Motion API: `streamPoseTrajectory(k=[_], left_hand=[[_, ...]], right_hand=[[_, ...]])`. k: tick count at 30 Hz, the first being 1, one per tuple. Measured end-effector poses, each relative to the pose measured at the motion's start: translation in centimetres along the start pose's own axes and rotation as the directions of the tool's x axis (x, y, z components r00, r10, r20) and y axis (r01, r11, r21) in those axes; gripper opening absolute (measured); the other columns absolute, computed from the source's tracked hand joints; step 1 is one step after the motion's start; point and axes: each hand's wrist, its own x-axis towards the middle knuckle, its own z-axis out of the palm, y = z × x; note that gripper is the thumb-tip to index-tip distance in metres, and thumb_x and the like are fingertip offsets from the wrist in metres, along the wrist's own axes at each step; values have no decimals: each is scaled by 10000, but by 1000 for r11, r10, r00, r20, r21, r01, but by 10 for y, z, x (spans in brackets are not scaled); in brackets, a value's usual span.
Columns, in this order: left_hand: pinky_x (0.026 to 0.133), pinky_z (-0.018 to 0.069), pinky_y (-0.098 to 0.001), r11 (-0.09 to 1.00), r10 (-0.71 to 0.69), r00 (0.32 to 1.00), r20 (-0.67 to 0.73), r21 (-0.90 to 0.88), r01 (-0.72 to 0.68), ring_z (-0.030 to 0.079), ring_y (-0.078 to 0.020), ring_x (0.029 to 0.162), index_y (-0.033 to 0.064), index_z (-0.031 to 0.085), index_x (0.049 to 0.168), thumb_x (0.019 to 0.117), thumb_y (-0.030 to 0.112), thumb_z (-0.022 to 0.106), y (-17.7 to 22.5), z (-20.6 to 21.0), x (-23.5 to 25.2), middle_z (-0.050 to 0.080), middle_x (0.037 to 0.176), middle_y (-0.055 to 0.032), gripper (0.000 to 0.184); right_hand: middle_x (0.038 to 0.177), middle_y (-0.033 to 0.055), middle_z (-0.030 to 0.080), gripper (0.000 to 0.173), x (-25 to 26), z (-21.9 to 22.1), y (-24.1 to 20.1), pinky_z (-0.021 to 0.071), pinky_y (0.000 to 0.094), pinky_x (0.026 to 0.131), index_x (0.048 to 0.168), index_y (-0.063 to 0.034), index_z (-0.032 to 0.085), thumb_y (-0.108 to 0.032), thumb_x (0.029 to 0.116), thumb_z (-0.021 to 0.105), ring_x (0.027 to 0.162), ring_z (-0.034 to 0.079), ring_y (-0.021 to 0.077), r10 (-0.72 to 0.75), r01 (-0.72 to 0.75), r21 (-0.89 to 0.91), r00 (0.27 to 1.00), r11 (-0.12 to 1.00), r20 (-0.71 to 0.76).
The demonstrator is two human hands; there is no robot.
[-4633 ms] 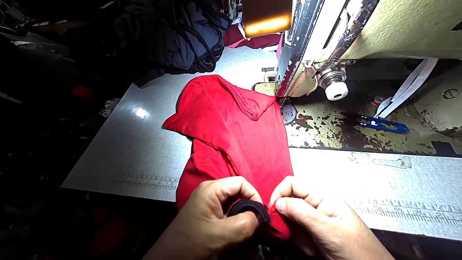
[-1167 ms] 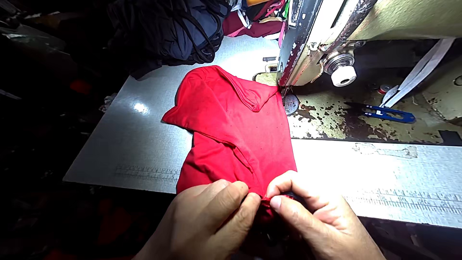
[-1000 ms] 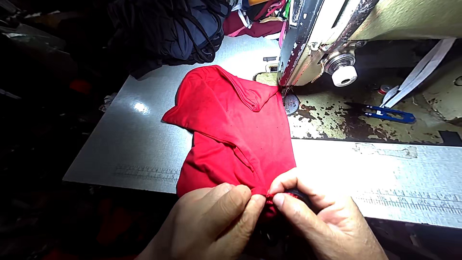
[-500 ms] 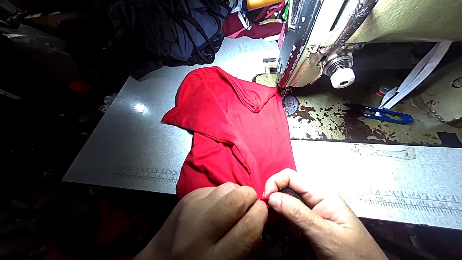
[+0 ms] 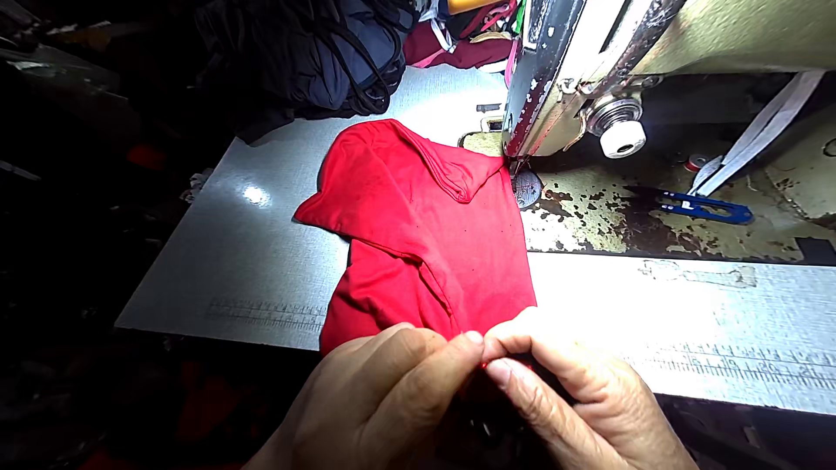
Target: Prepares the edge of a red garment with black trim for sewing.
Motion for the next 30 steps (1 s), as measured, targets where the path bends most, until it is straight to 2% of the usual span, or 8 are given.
streamPoseTrajectory(k=[4,8,10,14,17,20,24,30], left_hand=[[758,462,-108,990,-91,992,82,-103,99,585,-38,839,97,646,1020,1057,227,556,0,-3,3,612,899,-21,163],[681,423,-77,922,-227,957,181,-277,271,548,18,770,76,663,954,1016,204,594,2,-7,8,602,821,1,158],[659,405,-78,897,-254,942,218,-312,314,529,22,749,69,665,940,1005,194,600,3,-8,9,588,796,3,155],[654,410,-82,917,-268,939,217,-241,317,536,12,747,72,681,937,997,184,614,8,-12,12,600,795,-4,144],[659,421,-115,949,-266,945,188,-121,291,558,-51,750,68,683,935,971,167,643,18,-15,15,621,800,-46,112],[709,449,-112,923,-334,929,160,-143,356,596,-74,801,17,714,955,958,115,670,33,-14,16,655,831,-99,107],[808,476,-100,841,-444,885,138,-278,465,616,-71,891,-77,721,1064,934,17,668,53,-6,11,675,924,-152,168],[937,521,-186,644,-576,799,176,-504,575,659,-85,1017,-187,634,1202,968,-41,553,73,5,4,686,1095,-230,288]], right_hand=[[911,59,670,162,-1,-2,0,489,107,781,995,22,706,-79,1007,580,883,612,-15,-8,8,11,1000,1000,13],[915,71,674,171,-2,1,0,504,121,788,1012,26,696,-117,920,714,894,622,12,-11,11,-2,1000,1000,15],[901,67,680,134,-2,4,2,498,116,772,982,9,695,-113,930,703,887,624,12,-42,40,-66,999,997,-17],[879,63,702,107,-1,4,5,501,109,775,945,-1,717,-84,957,652,877,638,4,-110,98,-152,991,983,-70],[858,70,710,131,-3,5,4,493,120,752,942,-4,710,-103,974,631,844,643,16,-167,138,-251,981,958,-99],[852,70,703,129,-7,8,1,488,107,759,947,3,694,-103,972,625,841,635,4,-150,105,-260,976,960,-157],[867,41,703,94,-12,13,-2,495,97,768,944,12,695,-70,951,649,843,627,-34,-36,3,-133,969,991,-245],[959,40,743,107,-17,14,-6,555,138,836,985,55,711,27,946,615,917,673,-23,65,-54,46,956,997,-285]])
